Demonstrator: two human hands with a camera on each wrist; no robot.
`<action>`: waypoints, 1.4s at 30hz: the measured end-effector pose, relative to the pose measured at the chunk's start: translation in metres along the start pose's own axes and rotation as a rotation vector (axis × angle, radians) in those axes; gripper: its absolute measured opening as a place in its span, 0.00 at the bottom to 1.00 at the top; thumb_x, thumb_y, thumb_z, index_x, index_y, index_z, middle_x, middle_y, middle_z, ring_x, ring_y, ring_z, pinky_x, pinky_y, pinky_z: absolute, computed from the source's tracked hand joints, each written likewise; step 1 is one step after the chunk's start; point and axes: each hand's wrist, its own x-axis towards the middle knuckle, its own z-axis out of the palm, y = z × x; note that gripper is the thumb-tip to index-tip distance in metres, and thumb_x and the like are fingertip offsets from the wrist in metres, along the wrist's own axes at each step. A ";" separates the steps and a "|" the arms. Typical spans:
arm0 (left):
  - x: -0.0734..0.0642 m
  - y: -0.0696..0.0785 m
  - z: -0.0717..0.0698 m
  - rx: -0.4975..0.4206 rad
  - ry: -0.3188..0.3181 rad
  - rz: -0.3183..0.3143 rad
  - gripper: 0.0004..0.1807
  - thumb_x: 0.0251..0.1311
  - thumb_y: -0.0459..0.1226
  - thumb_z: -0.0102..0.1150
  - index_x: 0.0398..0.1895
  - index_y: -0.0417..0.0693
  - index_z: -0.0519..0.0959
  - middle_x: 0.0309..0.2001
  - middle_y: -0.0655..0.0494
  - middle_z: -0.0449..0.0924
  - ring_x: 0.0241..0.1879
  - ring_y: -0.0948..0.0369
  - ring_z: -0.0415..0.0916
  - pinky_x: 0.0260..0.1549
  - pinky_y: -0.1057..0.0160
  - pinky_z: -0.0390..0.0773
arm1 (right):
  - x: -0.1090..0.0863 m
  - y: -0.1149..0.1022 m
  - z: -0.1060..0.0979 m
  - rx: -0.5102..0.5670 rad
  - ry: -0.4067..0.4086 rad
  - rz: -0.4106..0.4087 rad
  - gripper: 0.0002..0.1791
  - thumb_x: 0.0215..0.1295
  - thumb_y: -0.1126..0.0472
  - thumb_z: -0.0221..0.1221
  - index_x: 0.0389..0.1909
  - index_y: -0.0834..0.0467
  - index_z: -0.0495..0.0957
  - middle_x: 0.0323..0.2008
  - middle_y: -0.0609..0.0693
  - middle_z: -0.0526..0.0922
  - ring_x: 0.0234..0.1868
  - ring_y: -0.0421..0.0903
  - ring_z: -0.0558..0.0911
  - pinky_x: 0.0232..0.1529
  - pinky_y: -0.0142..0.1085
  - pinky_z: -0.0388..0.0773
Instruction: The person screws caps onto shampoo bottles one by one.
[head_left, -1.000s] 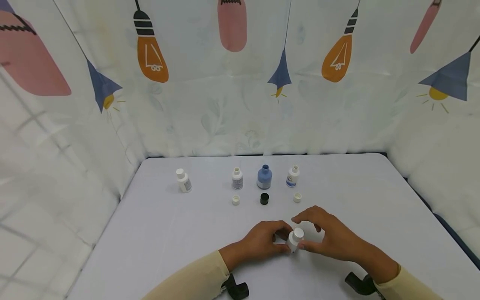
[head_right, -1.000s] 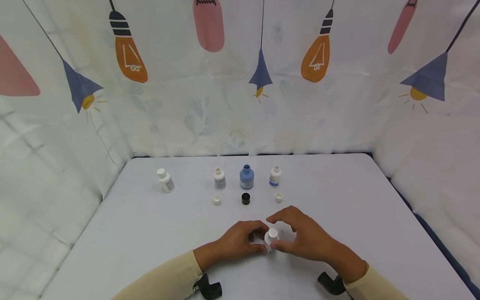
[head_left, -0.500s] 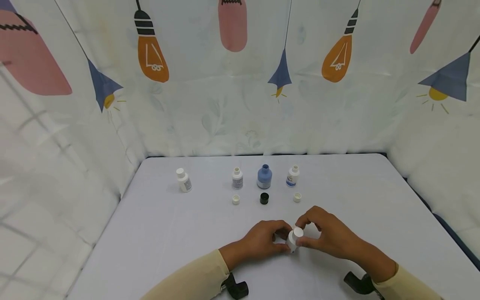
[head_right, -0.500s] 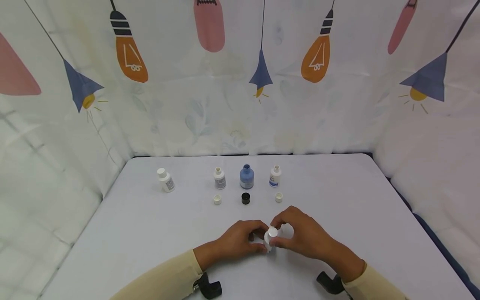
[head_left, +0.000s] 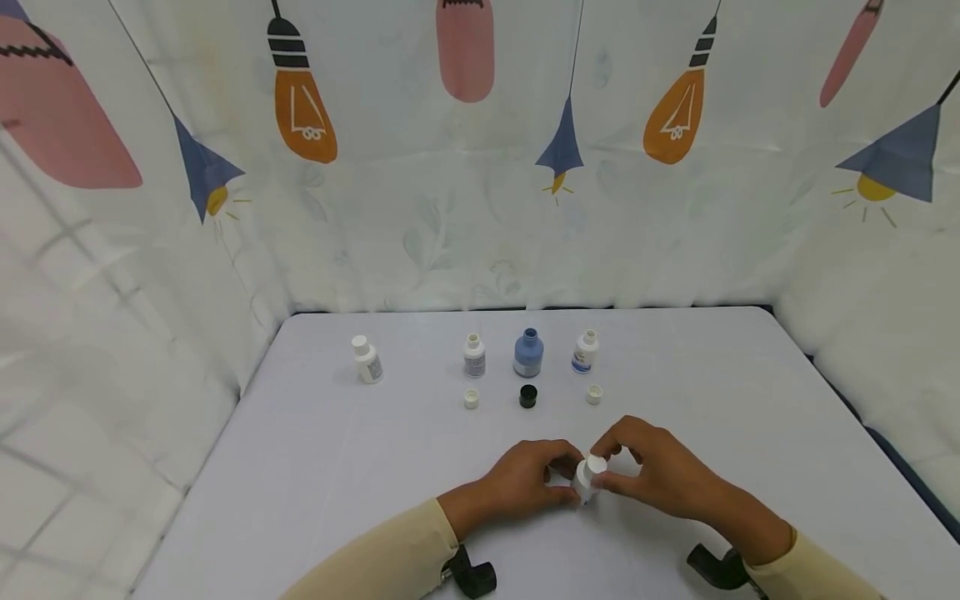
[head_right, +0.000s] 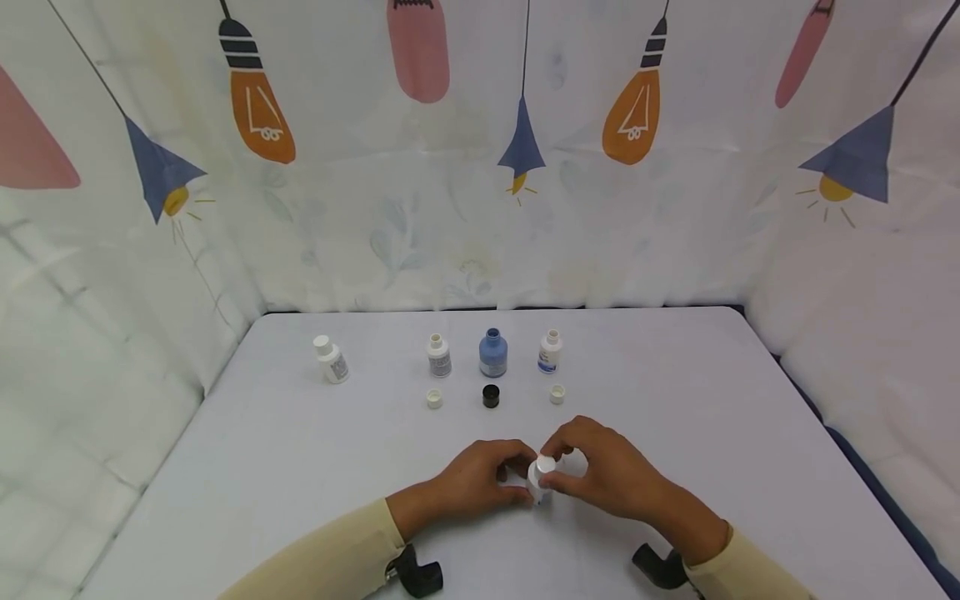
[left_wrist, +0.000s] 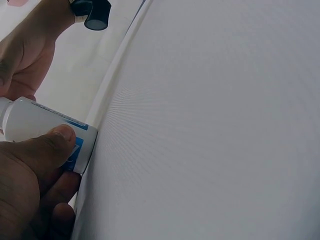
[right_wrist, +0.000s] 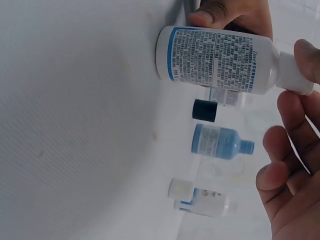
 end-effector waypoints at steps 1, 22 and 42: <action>0.000 0.000 0.000 0.001 0.001 -0.001 0.22 0.60 0.42 0.75 0.56 0.57 0.80 0.48 0.74 0.83 0.47 0.79 0.77 0.41 0.74 0.75 | 0.000 -0.001 0.000 -0.005 -0.002 0.025 0.17 0.60 0.42 0.72 0.45 0.40 0.78 0.39 0.33 0.77 0.39 0.39 0.77 0.37 0.35 0.75; 0.000 -0.001 0.001 0.006 0.008 -0.009 0.22 0.59 0.43 0.76 0.56 0.56 0.80 0.48 0.74 0.83 0.47 0.79 0.77 0.41 0.74 0.75 | 0.001 -0.001 0.001 0.004 -0.008 0.006 0.18 0.60 0.42 0.71 0.47 0.42 0.78 0.41 0.34 0.78 0.39 0.41 0.75 0.35 0.31 0.74; -0.001 0.000 -0.001 0.000 0.007 0.000 0.22 0.59 0.42 0.75 0.56 0.55 0.80 0.49 0.73 0.83 0.47 0.78 0.77 0.42 0.74 0.76 | 0.000 0.000 0.002 -0.016 -0.008 -0.027 0.17 0.63 0.49 0.72 0.49 0.42 0.77 0.43 0.33 0.77 0.41 0.40 0.77 0.36 0.34 0.76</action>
